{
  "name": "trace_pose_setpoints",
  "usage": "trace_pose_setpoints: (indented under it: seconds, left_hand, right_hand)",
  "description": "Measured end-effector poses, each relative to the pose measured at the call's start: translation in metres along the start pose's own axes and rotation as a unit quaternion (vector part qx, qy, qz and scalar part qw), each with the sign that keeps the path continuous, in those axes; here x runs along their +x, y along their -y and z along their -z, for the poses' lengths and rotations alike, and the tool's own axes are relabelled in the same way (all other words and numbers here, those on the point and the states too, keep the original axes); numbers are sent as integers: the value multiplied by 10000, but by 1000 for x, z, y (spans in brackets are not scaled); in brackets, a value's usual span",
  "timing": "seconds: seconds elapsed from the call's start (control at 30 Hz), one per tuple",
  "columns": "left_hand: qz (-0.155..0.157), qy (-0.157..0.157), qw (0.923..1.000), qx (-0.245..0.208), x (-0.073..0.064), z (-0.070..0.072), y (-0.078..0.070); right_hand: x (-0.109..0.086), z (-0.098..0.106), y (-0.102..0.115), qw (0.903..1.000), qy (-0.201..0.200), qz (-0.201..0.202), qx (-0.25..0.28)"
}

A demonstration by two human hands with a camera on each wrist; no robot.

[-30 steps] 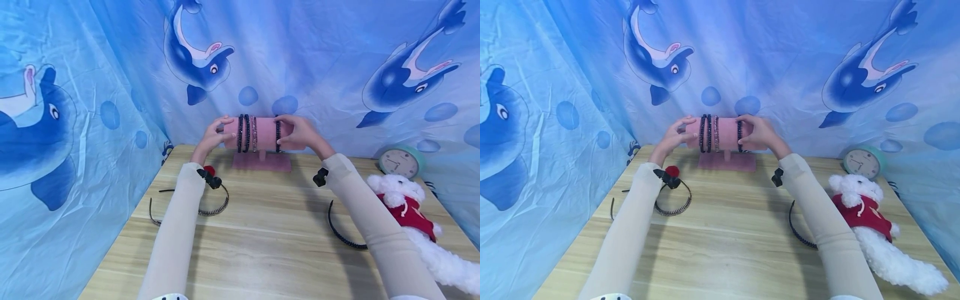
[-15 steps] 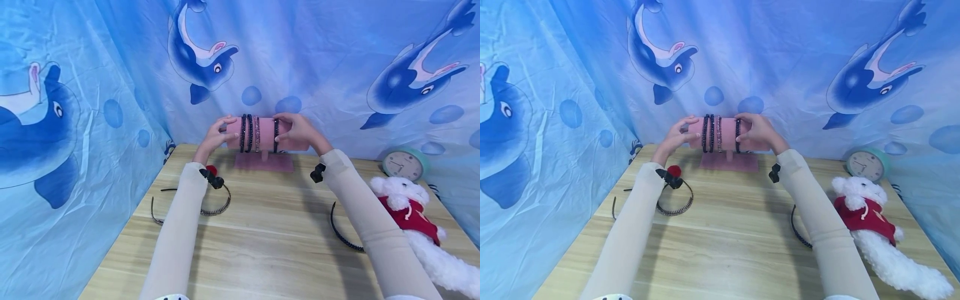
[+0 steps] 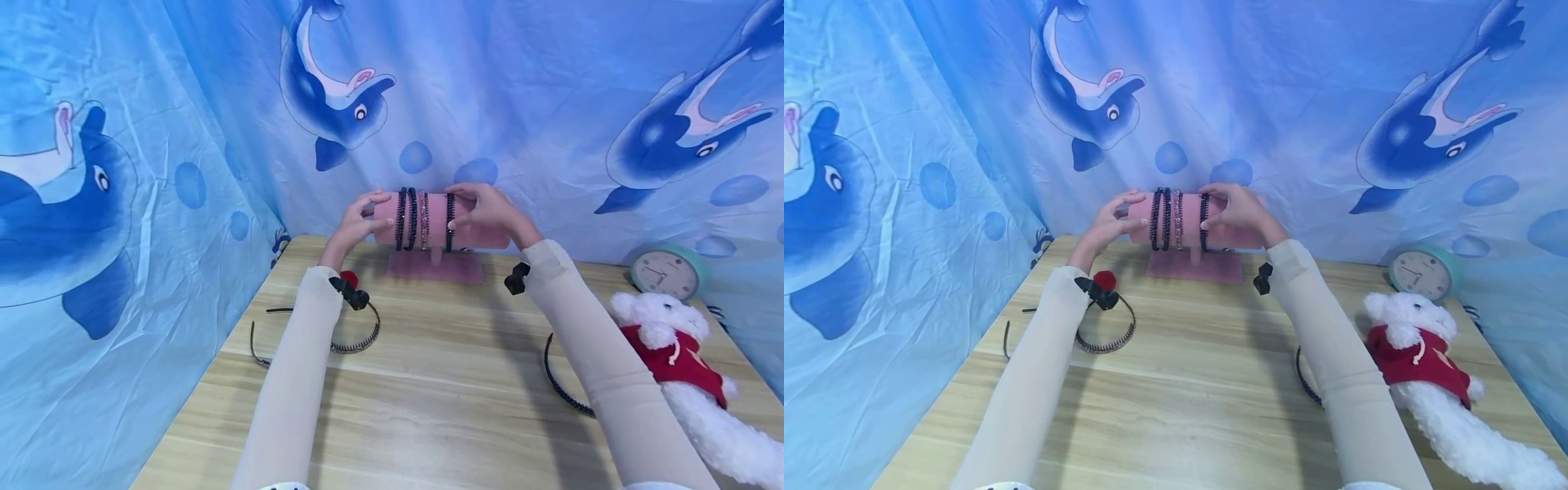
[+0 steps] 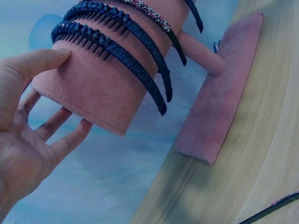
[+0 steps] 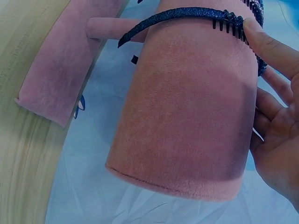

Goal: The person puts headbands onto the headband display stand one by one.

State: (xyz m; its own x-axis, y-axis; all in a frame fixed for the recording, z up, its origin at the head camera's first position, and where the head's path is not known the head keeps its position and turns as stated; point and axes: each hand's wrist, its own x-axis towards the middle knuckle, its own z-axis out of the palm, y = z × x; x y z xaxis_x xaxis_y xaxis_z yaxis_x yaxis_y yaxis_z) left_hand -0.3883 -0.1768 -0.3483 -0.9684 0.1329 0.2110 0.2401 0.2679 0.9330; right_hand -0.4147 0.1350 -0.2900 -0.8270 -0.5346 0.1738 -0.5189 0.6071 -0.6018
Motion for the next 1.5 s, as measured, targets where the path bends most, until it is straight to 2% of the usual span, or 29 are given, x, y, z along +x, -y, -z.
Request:
trace_pose_setpoints:
  seconds: [0.53, 0.7, 1.03, 1.33, 1.43, 1.5]
  left_hand:
    - [-30, -49, 9999, -104, 2, 0, 3]
    - [-3, -10, 9999, -104, 2, 0, 1]
    - [206, 142, 9995, -192, -13, 0, -27]
    - [99, 49, 9998, -152, 1, -1, -2]
    - [74, 54, 9998, -195, 1, 0, -2]
    - [91, 89, 9998, -175, -3, 0, -9]
  right_hand:
    - [14, -4, 3, 9991, 242, -19, 346]
    - [16, -4, 7, 9993, 249, -4, 275]
    - [20, -7, 7, 9994, 295, -33, 157]
    - [21, -10, 8, 9991, 302, -36, 282]
    - [20, -10, 9, 9987, 323, -64, 386]
    - [20, -10, 9, 9987, 323, -61, 401]
